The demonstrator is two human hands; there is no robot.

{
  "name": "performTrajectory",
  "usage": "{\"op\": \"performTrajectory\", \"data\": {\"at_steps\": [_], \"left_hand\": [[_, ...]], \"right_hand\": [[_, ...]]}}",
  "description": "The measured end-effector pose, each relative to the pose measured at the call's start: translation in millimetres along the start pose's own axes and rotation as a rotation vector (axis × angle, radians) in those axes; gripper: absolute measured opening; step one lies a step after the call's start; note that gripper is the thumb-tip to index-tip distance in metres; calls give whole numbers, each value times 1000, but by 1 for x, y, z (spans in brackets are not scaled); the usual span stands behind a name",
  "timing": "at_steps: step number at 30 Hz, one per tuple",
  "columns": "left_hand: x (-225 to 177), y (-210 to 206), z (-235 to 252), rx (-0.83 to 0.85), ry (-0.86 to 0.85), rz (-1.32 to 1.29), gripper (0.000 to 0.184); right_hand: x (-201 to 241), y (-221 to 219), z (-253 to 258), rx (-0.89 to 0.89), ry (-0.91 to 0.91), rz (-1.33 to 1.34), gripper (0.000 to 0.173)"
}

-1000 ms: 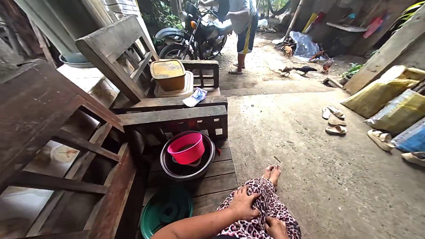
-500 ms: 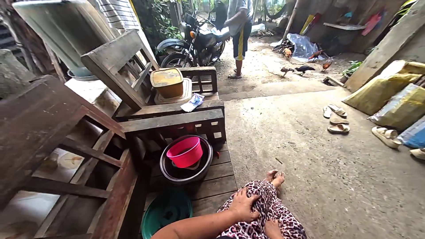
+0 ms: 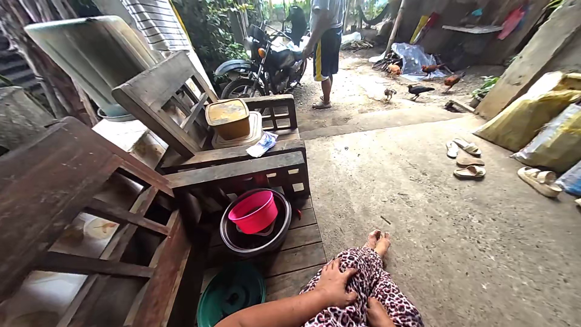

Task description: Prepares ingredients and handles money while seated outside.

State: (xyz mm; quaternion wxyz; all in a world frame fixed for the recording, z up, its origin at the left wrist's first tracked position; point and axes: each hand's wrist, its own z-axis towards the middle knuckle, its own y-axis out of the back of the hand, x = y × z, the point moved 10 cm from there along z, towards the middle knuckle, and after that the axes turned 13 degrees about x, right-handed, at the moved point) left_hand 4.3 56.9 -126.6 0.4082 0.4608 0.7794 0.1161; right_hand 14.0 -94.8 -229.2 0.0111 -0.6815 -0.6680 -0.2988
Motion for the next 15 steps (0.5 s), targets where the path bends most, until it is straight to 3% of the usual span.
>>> {"op": "performTrajectory", "data": {"at_steps": [5,8,12,15], "left_hand": [[0,2,-2,-10,-18,-13,69],[-1,2,-1,-11,-20,-10,70],[-1,3,-2,-37,-45,-35,70],[0,3,-1,-28,-49,-29,70]], "right_hand": [[-2,1,4,-32,30,-5,36],[-4,11,2,-137,123,107,36],[-32,40,-9,-416,234,801,51],[-53,40,-5,-394,312,1424,39]]}}
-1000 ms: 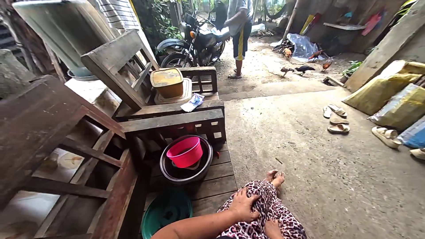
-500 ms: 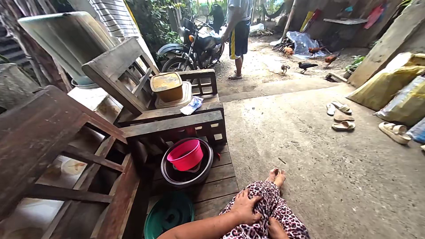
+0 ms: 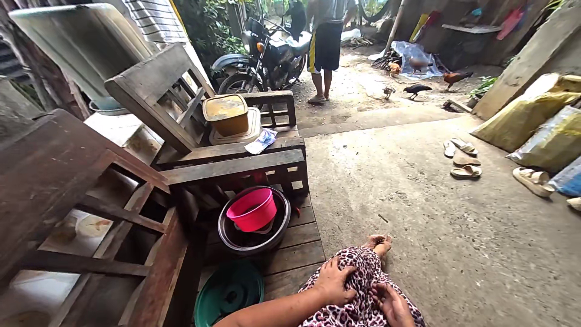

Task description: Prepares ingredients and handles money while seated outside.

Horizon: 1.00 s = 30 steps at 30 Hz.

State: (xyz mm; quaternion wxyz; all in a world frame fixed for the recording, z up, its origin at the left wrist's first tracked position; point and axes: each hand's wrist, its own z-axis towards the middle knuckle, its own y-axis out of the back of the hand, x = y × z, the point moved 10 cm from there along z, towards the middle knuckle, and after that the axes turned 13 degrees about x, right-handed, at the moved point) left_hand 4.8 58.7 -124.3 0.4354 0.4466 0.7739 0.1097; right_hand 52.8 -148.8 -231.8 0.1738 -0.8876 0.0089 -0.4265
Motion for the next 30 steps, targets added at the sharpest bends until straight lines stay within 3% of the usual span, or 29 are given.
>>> {"op": "performTrajectory", "data": {"at_steps": [2,8,22,30], "left_hand": [[0,0,0,-2,-2,-2,70],[-2,-2,1,14,21,11,70],[-1,0,2,8,16,3,68],[0,1,1,-3,23,-10,68]], "right_hand": [[-3,5,2,25,-2,135,33],[-8,-2,3,67,-15,-39,17],[-7,-3,2,75,-5,-115,16],[-5,-2,0,44,-23,-92,25]]}}
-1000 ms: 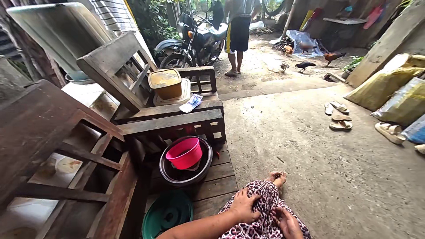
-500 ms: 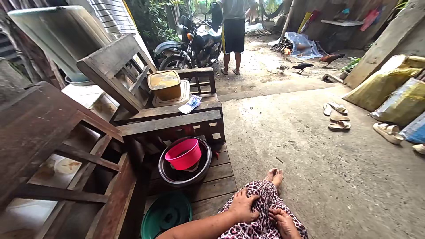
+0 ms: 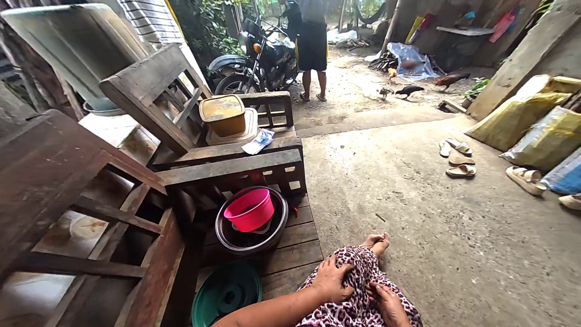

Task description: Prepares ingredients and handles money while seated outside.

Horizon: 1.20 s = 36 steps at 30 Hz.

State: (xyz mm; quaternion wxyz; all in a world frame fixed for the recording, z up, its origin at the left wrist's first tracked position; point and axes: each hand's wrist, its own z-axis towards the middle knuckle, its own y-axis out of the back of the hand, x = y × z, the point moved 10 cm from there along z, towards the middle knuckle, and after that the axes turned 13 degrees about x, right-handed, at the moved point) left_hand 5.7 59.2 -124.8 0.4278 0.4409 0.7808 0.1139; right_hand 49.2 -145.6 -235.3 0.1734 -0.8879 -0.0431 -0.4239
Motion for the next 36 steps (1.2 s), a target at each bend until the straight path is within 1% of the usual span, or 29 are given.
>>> {"op": "performTrajectory", "data": {"at_steps": [4,10,13,16,19,21,23,25,27,28,31,33,34,35,36], "left_hand": [[0,0,-1,3,-1,3,69],[0,-1,-1,2,-6,-1,68],[1,-1,0,4,-6,2,67],[2,3,0,-15,-15,-28,74],[9,14,-8,-107,-61,-250,90],[19,20,-12,-162,-118,-441,86],[25,23,-15,-199,-185,-570,80],[27,28,-24,-222,-247,-715,78],[32,41,-44,-311,-279,-813,78],[34,54,-60,-388,-284,-790,77],[47,107,-122,-667,-289,-562,68],[73,145,-165,-899,-273,-419,61],[91,162,-185,-993,-227,-361,62],[111,177,-201,-1044,-125,-318,63],[132,188,-212,-1045,12,-296,65]], "right_hand": [[-1,0,1,-3,-2,-3,29],[-4,0,1,16,-5,-34,24],[-4,-2,2,21,-18,-51,25],[-6,-1,6,28,-8,-55,27],[-7,-3,8,55,4,-64,29],[-6,-6,7,66,1,-85,32],[-4,-9,4,64,-4,-112,33],[-2,-11,2,68,-5,-150,36],[-2,-11,-2,66,-1,-181,36],[-2,-10,-3,59,2,-189,34],[-2,-10,-4,46,-8,-215,30],[-2,-12,-4,31,-31,-242,27],[-1,-14,-4,20,-46,-272,26],[-2,-15,-3,10,-58,-313,25],[-2,-17,-2,1,-68,-363,25]]}}
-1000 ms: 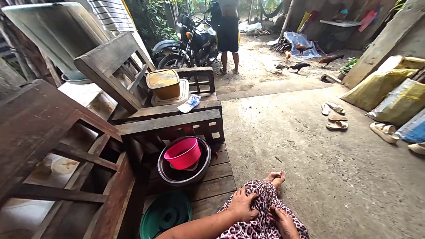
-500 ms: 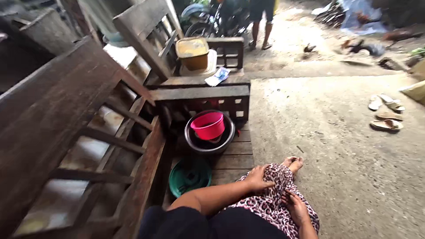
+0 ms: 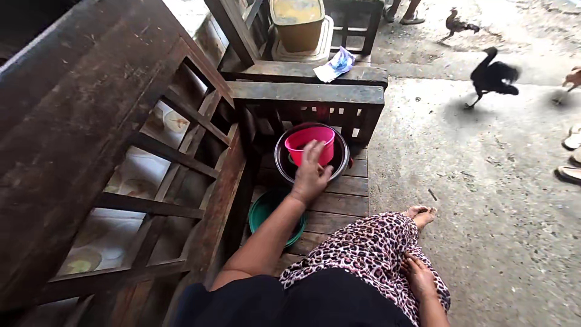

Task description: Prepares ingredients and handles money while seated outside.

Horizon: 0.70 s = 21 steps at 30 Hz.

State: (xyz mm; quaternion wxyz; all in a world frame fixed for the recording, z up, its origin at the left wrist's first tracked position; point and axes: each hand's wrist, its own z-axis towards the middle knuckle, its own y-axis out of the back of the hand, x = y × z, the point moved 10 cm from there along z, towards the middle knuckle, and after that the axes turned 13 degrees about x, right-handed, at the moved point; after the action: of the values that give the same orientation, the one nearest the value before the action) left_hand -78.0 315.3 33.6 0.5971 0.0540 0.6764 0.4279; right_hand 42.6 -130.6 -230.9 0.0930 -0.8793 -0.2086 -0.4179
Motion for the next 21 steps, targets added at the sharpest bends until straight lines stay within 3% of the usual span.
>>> {"op": "performTrajectory", "data": {"at_steps": [2,4,7,9,18,21], "left_hand": [[40,18,12,67,225,98,68],[71,17,18,126,311,116,57],[87,13,14,41,223,85,27],[86,9,4,-12,153,58,19],[84,1,-16,-58,97,50,14],[81,21,-20,-175,53,-53,14]], "right_hand": [[1,-4,3,3,-15,-85,26],[3,-6,3,-6,-17,-117,26],[5,-6,-1,-1,-5,-115,26],[6,-4,-5,-7,6,-108,25],[7,-5,-4,-6,12,-107,25],[6,-3,-4,4,27,-105,25]]}}
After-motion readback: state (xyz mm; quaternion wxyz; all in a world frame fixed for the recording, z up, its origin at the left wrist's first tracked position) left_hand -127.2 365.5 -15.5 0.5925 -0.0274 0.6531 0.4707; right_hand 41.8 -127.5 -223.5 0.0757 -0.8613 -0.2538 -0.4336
